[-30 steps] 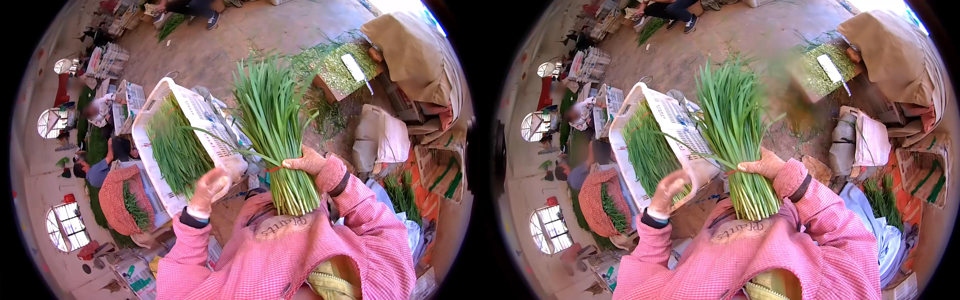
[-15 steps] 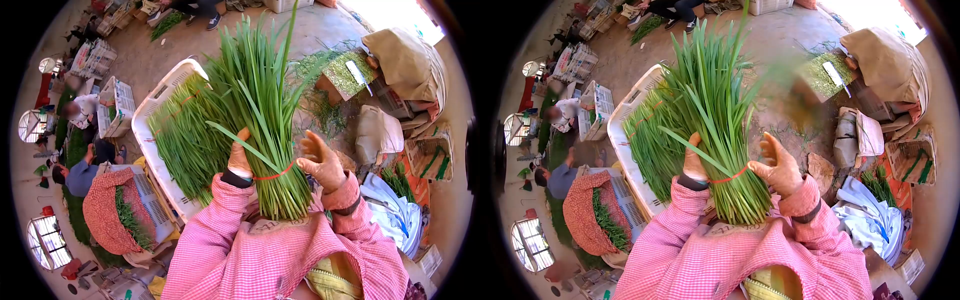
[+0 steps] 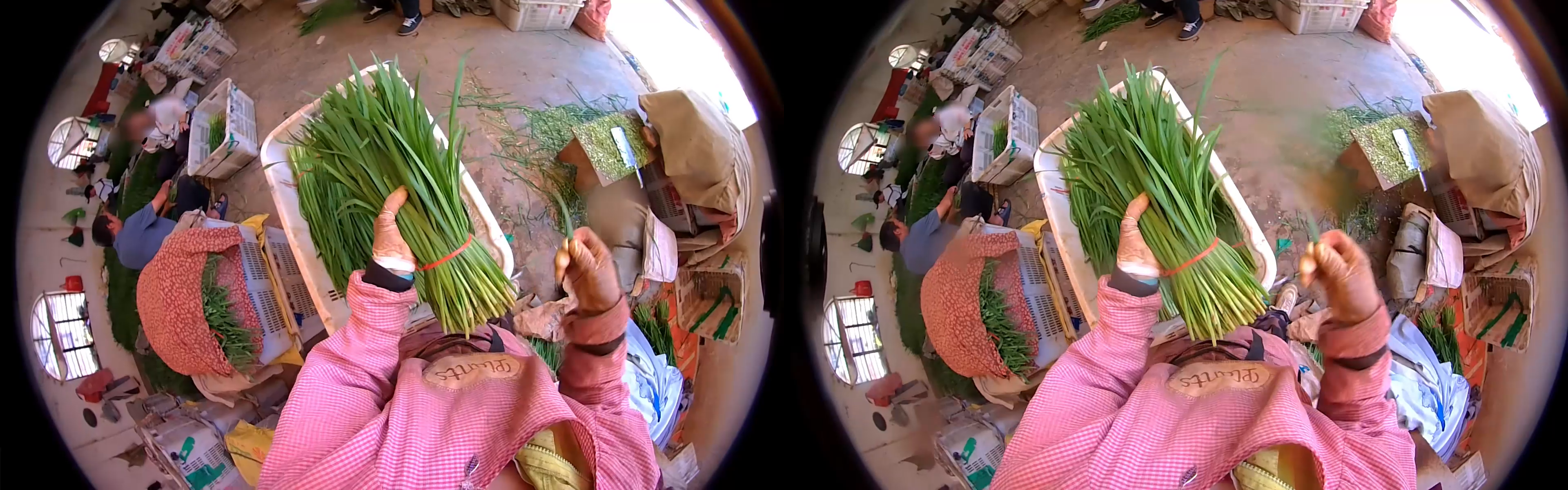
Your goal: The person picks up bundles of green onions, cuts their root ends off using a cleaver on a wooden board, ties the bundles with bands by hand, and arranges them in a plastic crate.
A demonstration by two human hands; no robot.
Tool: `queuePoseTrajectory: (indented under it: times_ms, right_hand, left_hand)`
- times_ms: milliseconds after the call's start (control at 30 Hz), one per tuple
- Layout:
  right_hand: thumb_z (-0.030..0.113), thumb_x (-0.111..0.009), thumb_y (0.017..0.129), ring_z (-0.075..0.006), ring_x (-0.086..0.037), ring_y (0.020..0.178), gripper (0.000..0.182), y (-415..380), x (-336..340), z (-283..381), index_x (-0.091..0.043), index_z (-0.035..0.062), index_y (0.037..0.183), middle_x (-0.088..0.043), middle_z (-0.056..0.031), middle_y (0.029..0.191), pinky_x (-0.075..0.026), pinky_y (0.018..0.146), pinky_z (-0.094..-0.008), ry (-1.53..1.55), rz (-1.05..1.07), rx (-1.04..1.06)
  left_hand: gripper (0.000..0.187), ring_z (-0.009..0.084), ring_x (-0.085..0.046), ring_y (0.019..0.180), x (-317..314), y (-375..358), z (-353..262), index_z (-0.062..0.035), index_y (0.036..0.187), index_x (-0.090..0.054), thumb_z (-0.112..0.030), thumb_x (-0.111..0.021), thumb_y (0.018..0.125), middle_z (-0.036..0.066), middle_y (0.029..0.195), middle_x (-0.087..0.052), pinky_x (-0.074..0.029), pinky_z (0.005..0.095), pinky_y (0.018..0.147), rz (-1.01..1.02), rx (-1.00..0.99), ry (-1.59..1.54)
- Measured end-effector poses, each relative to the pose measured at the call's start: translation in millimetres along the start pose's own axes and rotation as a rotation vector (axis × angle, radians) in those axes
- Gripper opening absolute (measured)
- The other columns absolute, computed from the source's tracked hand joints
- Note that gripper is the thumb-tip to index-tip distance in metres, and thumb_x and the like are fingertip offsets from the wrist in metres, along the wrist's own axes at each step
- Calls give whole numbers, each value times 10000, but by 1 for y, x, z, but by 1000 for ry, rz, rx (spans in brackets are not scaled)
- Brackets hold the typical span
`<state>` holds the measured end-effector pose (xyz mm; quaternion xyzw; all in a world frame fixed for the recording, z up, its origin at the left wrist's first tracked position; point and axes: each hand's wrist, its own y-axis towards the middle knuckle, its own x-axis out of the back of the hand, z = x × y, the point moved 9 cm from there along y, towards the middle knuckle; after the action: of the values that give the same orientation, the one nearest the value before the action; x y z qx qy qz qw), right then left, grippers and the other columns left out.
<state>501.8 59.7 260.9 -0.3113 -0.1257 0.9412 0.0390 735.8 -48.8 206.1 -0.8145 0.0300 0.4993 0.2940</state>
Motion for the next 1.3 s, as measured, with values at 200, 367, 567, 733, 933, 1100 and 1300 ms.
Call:
queuePoseTrajectory:
  times_ms: [200,367,567,733,933,1100,1300]
  right_hand:
    - [60,-697,709,-175,-437,1137,638,20,-7,-1,-394,25,1270,-512,-116,1186,-294,991,-301,-874,-235,134]
    - [48,-606,780,-153,-563,834,313,62,-148,25,-576,46,1092,-612,-51,987,-449,752,-278,-617,31,411]
    - [88,-619,755,-244,-604,730,270,105,-267,25,-607,37,1020,-614,-148,858,-477,662,-318,-1327,574,502]
    - [116,-665,683,-299,-602,705,226,104,-267,1,-644,79,904,-623,-131,759,-478,643,-359,-1617,684,354]
    - [103,-648,674,-305,-604,727,144,86,-239,-14,-635,46,805,-619,-135,738,-478,641,-363,-1673,753,432]
    - [157,-451,817,-213,-605,653,217,127,-153,37,-568,41,958,-636,-58,805,-497,584,-340,-2218,8,418]
    - [32,-651,705,-309,-557,938,734,66,38,65,-255,48,1323,-533,-186,1099,-453,778,-362,-1770,-293,508]
  left_hand:
    - [333,250,-613,835,-10,-15,-59,-29,1073,-529,-122,-602,763,98,973,-612,-527,396,725,75,-130,19]
    - [365,265,-602,886,7,-45,-79,-47,1128,-517,-131,-575,778,114,1071,-586,-504,417,782,134,-198,165]
    - [465,256,-593,899,19,-89,-68,-16,1158,-446,-128,-618,740,129,1058,-565,-526,392,744,110,-216,371]
    - [502,251,-592,888,27,-98,-60,1,1170,-421,-77,-628,720,131,1048,-556,-525,378,754,50,-229,433]
    - [512,250,-599,863,23,-105,-49,-7,1175,-422,-56,-631,710,127,1040,-559,-539,371,711,46,-225,438]
    - [504,263,-606,856,30,-99,-40,-10,1186,-416,-29,-606,720,146,1036,-567,-545,391,696,44,-185,433]
    - [445,357,-539,943,60,-53,-89,-45,1113,-522,-334,-491,776,173,1080,-564,-363,582,876,-85,248,156]
